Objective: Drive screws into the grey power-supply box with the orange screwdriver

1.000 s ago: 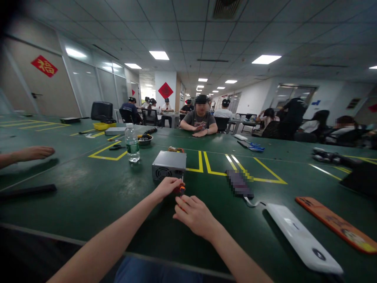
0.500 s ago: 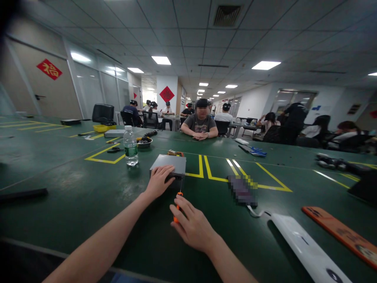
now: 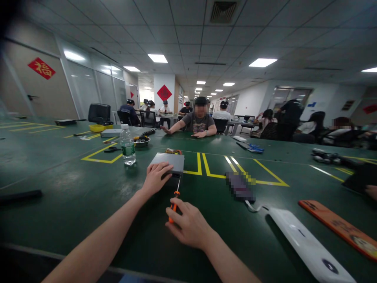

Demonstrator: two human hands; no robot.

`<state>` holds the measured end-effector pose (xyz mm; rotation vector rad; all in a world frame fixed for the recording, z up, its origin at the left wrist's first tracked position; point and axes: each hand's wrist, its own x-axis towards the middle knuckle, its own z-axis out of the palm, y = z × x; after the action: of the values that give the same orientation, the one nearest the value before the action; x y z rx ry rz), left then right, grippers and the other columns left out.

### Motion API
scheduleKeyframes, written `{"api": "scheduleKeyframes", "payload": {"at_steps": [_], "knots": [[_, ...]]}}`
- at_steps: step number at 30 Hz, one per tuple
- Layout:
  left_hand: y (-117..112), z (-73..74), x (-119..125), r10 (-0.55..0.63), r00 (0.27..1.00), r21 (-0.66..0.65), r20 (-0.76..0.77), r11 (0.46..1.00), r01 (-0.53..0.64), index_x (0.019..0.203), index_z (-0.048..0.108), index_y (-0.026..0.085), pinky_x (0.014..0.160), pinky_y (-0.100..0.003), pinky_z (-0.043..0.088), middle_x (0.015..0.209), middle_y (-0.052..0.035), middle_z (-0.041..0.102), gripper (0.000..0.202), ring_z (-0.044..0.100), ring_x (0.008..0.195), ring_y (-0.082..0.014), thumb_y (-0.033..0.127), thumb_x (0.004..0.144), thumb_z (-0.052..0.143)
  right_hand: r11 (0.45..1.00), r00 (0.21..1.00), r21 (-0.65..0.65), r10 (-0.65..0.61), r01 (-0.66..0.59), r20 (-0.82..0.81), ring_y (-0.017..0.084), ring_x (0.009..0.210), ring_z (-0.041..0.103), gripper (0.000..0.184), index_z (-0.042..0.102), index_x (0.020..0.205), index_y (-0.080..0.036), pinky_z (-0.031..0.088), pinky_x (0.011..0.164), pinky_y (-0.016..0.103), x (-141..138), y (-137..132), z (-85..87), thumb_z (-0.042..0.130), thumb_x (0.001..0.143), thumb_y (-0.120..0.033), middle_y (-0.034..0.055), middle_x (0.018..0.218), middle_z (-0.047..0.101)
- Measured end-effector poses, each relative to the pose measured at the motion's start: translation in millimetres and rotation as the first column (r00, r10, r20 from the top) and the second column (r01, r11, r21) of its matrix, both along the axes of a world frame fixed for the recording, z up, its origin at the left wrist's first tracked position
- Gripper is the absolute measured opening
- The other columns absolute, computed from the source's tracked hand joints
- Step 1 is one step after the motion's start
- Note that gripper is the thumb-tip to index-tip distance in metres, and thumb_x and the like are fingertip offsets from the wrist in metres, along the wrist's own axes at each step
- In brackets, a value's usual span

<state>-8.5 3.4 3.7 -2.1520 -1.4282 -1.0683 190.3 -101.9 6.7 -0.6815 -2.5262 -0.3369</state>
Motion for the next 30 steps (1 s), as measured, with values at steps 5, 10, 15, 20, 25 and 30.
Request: {"api": "scheduleKeyframes", "payload": {"at_steps": [5,10,15,20,25,30], "knots": [[-0.5,0.3,0.1,-0.003,1.0,-0.009,-0.003,1.0,0.003,0.115,0.055,0.034,0.093,-0.04,0.031,0.122,-0.0004,0.056,0.031,0.048,0.111,-0.0211,0.032,0.085,0.051,1.0,0.999,0.008,0.003,-0.003,-0.039,0.021,0.089,0.059,0.031,0.049,0.114,-0.016,0.05,0.073,0.034,1.3,4.8,-6.7,0.046,0.087,-0.03,0.0171,0.12,0.052],[-0.4,1.3,-0.2,-0.009,1.0,-0.024,0.002,1.0,0.009,0.116,0.054,0.033,0.093,-0.039,0.03,0.122,-0.0001,0.056,0.03,0.047,0.112,-0.0208,0.032,0.085,0.05,0.999,0.988,0.045,0.007,0.0,-0.152,0.02,0.079,0.06,0.023,0.05,0.093,-0.015,0.051,0.066,0.035,1.3,10.6,-14.6,0.049,0.086,-0.037,0.0165,0.111,0.059],[-2.1,2.3,-0.8,-0.015,1.0,-0.035,0.01,0.999,0.016,0.116,0.054,0.033,0.093,-0.039,0.031,0.122,-0.001,0.056,0.032,0.047,0.112,-0.0211,0.032,0.085,0.05,1.0,0.997,-0.019,-0.016,0.015,-0.079,0.023,0.093,0.059,0.032,0.049,0.112,-0.016,0.051,0.075,0.037,0.8,5.4,-6.7,0.047,0.086,-0.035,0.0169,0.118,0.053],[-4.2,3.5,-0.1,-0.019,0.999,-0.044,0.027,0.999,0.021,0.116,0.054,0.032,0.094,-0.04,0.029,0.122,-0.0015,0.055,0.032,0.047,0.112,-0.0214,0.031,0.084,0.05,0.999,0.998,0.035,-0.001,0.003,-0.064,0.022,0.094,0.058,0.032,0.049,0.117,-0.017,0.05,0.075,0.036,2.1,5.3,-5.9,0.045,0.087,-0.029,0.0167,0.12,0.052],[-5.0,4.3,0.5,-0.024,0.999,-0.048,0.029,0.999,0.025,0.116,0.054,0.032,0.095,-0.039,0.029,0.123,-0.0013,0.055,0.034,0.046,0.113,-0.0214,0.029,0.082,0.051,0.996,0.988,0.088,0.013,0.001,-0.152,0.022,0.085,0.06,0.023,0.052,0.096,-0.015,0.051,0.071,0.037,1.4,13.2,-15.8,0.052,0.084,-0.035,0.0164,0.111,0.059],[-4.6,2.8,0.4,-0.016,1.0,-0.048,0.025,0.999,0.018,0.117,0.053,0.032,0.096,-0.04,0.028,0.123,-0.0008,0.055,0.034,0.047,0.113,-0.0208,0.028,0.083,0.05,1.0,0.998,0.028,0.009,-0.007,-0.069,0.023,0.091,0.059,0.033,0.052,0.105,-0.014,0.052,0.074,0.037,-1.6,12.1,-8.3,0.049,0.085,-0.041,0.0173,0.113,0.055]]}}
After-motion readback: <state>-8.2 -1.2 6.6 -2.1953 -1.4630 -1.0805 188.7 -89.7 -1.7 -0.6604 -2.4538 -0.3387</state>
